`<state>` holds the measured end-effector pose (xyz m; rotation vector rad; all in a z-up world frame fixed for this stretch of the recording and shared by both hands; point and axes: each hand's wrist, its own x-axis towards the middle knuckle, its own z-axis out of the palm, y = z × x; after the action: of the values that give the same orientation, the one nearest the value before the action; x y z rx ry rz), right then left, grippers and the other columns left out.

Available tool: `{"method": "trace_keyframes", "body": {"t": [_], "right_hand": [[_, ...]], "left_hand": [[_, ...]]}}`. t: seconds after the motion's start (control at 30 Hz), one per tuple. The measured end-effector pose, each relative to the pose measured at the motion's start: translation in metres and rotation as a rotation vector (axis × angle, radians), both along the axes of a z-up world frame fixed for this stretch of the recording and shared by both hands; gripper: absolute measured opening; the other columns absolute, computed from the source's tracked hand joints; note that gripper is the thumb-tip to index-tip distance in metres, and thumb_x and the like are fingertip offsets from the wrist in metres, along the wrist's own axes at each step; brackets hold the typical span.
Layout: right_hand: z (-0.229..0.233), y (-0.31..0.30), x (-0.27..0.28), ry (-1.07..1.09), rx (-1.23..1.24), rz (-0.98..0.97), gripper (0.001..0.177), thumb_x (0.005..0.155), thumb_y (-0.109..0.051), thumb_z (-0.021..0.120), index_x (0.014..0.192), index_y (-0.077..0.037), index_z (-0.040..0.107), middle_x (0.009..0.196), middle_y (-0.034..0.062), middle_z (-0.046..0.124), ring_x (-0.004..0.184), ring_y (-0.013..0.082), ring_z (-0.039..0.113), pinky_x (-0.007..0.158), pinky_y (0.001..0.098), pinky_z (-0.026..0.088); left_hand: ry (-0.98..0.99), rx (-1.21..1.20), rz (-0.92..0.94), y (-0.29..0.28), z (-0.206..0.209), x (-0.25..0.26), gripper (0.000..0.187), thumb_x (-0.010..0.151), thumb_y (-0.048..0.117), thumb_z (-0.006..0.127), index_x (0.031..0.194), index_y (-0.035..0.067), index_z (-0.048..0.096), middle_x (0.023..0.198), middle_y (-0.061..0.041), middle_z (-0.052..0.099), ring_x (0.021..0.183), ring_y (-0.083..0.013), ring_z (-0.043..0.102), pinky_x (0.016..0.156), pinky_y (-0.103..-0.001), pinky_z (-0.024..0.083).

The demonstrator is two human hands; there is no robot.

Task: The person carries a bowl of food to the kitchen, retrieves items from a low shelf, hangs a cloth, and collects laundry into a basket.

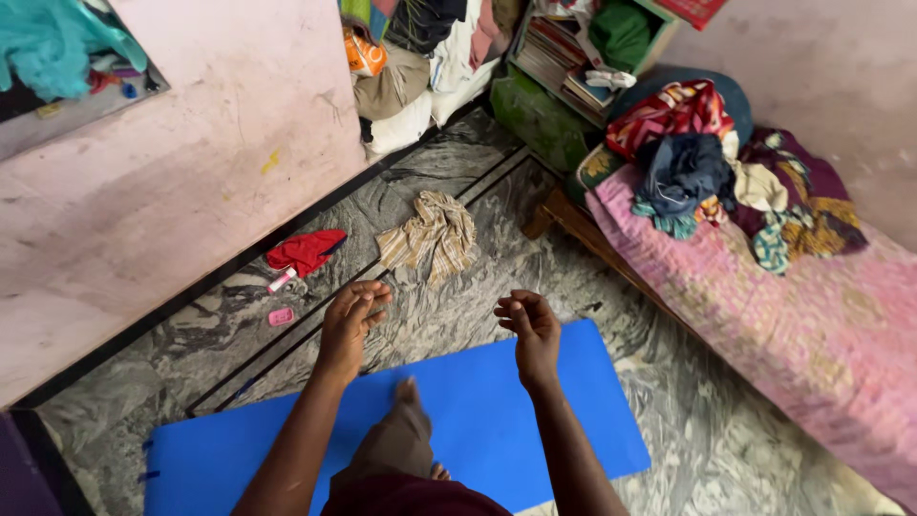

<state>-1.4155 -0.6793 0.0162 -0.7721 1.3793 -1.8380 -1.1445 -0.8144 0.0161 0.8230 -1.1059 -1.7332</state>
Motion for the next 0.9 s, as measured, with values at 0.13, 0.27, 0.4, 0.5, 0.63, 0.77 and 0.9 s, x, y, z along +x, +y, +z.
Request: {"method": "trace_keyframes", "body": {"t": [0.13,0.27,0.4,0.5,0.63,0.77,0.9], "right_hand": [[-0.025,-0.059,-0.044,0.034,0.088,0.001,0.024,0.101,-0.019,0.063,0.119,-0.003,0.063,0.107,0.0096,0.074,0.098,0.0199,0.072,0.083,0.0351,0.058],[-0.058,-0.123,-0.094,0.057,0.198,0.008,0.025,0.101,-0.019,0.063,0.12,-0.003,0.063,0.107,0.0094,0.074,0.097,0.0199,0.072,0.081,0.0349,0.057],[-0.084,-0.193,-0.149,0.145,0.355,0.064,0.026,0.1,-0.019,0.061,0.121,-0.003,0.063,0.11,0.0079,0.074,0.097,0.0183,0.073,0.08,0.0341,0.057],[-0.105,-0.248,-0.182,0.154,0.446,0.081,0.027,0.101,-0.019,0.061,0.123,-0.003,0.062,0.109,0.0092,0.074,0.095,0.0183,0.072,0.079,0.0334,0.057],[-0.127,-0.315,-0.219,0.137,0.49,0.094,0.027,0.1,-0.018,0.062,0.123,-0.003,0.062,0.107,0.009,0.074,0.092,0.0174,0.073,0.077,0.0323,0.058],[-0.175,-0.379,-0.248,0.169,0.503,0.157,0.026,0.1,-0.016,0.061,0.122,-0.003,0.063,0.104,0.0087,0.075,0.089,0.0171,0.073,0.075,0.0318,0.057],[-0.251,-0.447,-0.283,0.205,0.448,0.256,0.027,0.095,-0.01,0.06,0.12,-0.002,0.064,0.101,0.0103,0.076,0.087,0.0178,0.073,0.076,0.0319,0.059]], "left_hand": [[0.009,0.048,0.006,-0.062,-0.034,-0.043,0.026,0.1,0.026,0.059,0.119,0.01,0.064,0.12,-0.007,0.071,0.113,-0.018,0.068,0.092,-0.035,0.052],[0.053,0.119,0.007,-0.142,-0.088,-0.12,0.028,0.099,0.029,0.062,0.118,0.008,0.065,0.117,-0.008,0.072,0.109,-0.0197,0.069,0.09,-0.036,0.053],[-0.032,0.205,-0.056,-0.225,-0.125,-0.206,0.03,0.098,0.031,0.061,0.119,0.011,0.065,0.117,-0.006,0.074,0.109,-0.0192,0.071,0.088,-0.036,0.053],[-0.042,0.31,-0.094,-0.283,-0.148,-0.261,0.031,0.099,0.031,0.059,0.122,0.011,0.066,0.118,-0.006,0.073,0.11,-0.0192,0.071,0.088,-0.036,0.053],[-0.104,0.372,-0.083,-0.343,-0.172,-0.299,0.033,0.1,0.032,0.057,0.126,0.012,0.064,0.121,-0.005,0.072,0.111,-0.0195,0.07,0.088,-0.037,0.053],[-0.164,0.461,-0.036,-0.391,-0.218,-0.325,0.035,0.103,0.03,0.054,0.13,0.01,0.063,0.123,-0.009,0.07,0.114,-0.0214,0.069,0.091,-0.038,0.051],[-0.24,0.493,0.015,-0.438,-0.273,-0.344,0.037,0.101,0.026,0.05,0.132,0.01,0.062,0.127,-0.008,0.069,0.116,-0.0224,0.068,0.095,-0.041,0.049]]}}
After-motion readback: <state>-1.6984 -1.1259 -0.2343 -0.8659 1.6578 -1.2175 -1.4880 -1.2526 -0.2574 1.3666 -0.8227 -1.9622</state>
